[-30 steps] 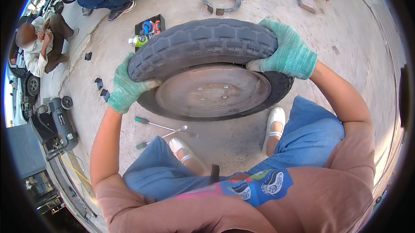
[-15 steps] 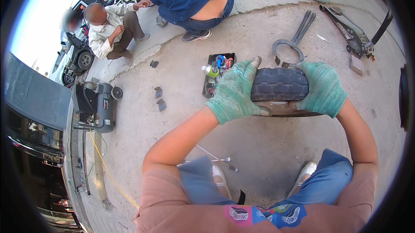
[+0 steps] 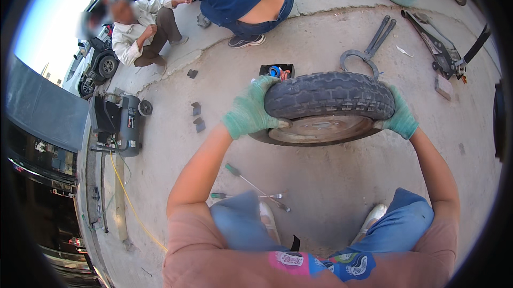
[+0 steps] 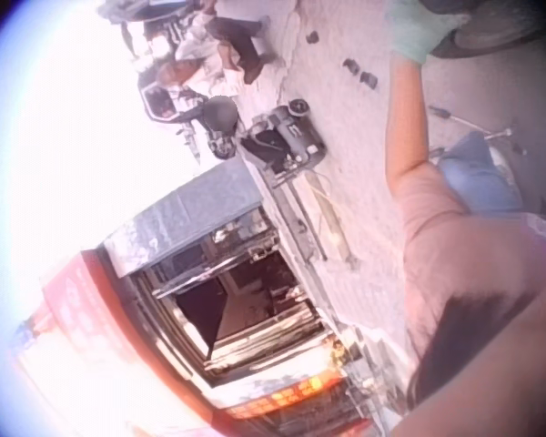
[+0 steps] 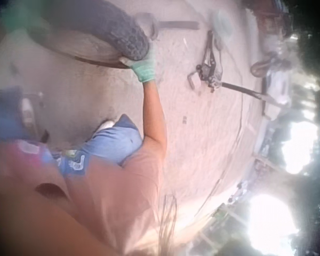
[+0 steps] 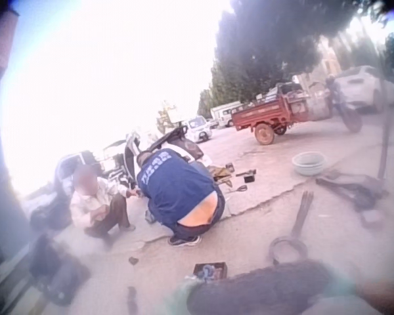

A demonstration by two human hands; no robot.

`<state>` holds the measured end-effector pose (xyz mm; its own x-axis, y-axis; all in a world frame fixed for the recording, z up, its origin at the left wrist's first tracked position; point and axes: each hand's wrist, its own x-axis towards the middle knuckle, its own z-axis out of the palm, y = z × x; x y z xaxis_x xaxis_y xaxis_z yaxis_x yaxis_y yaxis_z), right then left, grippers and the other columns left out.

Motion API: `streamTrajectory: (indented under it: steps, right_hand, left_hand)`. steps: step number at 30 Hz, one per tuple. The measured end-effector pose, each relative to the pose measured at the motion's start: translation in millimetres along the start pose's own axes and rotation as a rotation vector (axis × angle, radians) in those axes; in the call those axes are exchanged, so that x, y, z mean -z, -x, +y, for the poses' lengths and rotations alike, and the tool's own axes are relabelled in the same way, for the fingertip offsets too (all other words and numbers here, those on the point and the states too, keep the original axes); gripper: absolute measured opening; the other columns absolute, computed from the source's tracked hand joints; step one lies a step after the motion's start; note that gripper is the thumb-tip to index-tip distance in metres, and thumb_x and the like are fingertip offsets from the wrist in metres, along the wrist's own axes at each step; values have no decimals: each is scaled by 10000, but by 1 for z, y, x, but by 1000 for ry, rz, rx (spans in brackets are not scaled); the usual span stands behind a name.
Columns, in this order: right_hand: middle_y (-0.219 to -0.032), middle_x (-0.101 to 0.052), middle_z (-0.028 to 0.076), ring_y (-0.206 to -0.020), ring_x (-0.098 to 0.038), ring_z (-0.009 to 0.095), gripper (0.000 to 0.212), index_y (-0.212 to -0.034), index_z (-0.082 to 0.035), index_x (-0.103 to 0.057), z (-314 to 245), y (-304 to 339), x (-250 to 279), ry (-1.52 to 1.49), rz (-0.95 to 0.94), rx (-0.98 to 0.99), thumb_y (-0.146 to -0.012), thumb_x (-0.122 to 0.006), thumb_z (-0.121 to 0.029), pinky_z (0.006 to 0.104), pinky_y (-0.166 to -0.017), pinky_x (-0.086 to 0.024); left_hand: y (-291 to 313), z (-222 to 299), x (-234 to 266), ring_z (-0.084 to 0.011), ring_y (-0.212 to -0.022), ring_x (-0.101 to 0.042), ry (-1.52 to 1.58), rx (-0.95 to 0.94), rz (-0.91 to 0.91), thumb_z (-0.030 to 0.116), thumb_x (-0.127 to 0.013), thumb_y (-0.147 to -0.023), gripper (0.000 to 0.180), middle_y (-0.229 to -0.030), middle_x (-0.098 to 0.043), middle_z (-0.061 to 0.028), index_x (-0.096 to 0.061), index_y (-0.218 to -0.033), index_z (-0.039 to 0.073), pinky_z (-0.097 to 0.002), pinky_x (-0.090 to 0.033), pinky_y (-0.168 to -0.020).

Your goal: The person sits on the floor and uses a tire iron to pry the tire bead off the rim. They rotate the tire and repeatedly lever the tool around the circumference to loosen the tire from the wheel.

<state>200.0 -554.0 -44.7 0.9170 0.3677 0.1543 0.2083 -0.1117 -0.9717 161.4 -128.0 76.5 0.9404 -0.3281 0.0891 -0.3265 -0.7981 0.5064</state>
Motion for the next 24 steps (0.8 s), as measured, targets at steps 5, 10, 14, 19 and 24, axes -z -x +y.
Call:
streamTrajectory:
  steps: [5,10,14,19,24]
  right_hand:
    - [-1312,-580,128,-1225,-557,260,1040,-1408,-40,-461,-27,1,-42,245,101,50,-515,-971,-195,379,-1055,-456]
    - [-1204,-621,176,-1140,-601,322,905,-1323,-39,-557,-83,3,-85,559,146,132,-537,-941,-270,390,-1002,-488]
    - [-1053,-672,171,-1011,-651,344,729,-1190,-59,-653,-138,-1,-77,754,185,262,-557,-910,-313,401,-931,-527]
    - [-994,-692,140,-915,-683,311,708,-1156,-65,-665,-182,9,-66,1063,170,412,-544,-924,-311,389,-876,-558]
    - [-896,-717,169,-882,-702,338,588,-1026,-58,-700,-154,-21,-88,1325,-9,304,-555,-890,-354,414,-827,-574]
  left_hand:
    - [-2,41,3,-347,-1275,-542,-268,-138,117,483,-958,-458,1187,-1363,-556,-197,-466,-1437,26,-429,-430,-1091]
    - [19,33,1,-299,-1074,-667,-373,-213,261,473,-964,-492,958,-1188,-670,-160,-602,-1269,44,-412,-531,-939]
    - [39,23,6,-264,-927,-709,-226,-176,430,485,-968,-520,872,-1018,-714,-129,-614,-1189,51,-364,-564,-842]
    - [43,18,2,-280,-985,-703,-78,-182,385,422,-961,-494,901,-1052,-711,-129,-610,-1239,54,-385,-555,-885]
    - [7,49,-31,-276,-1083,-672,-87,-407,284,481,-962,-530,999,-1232,-652,-149,-546,-1337,66,-391,-540,-934]
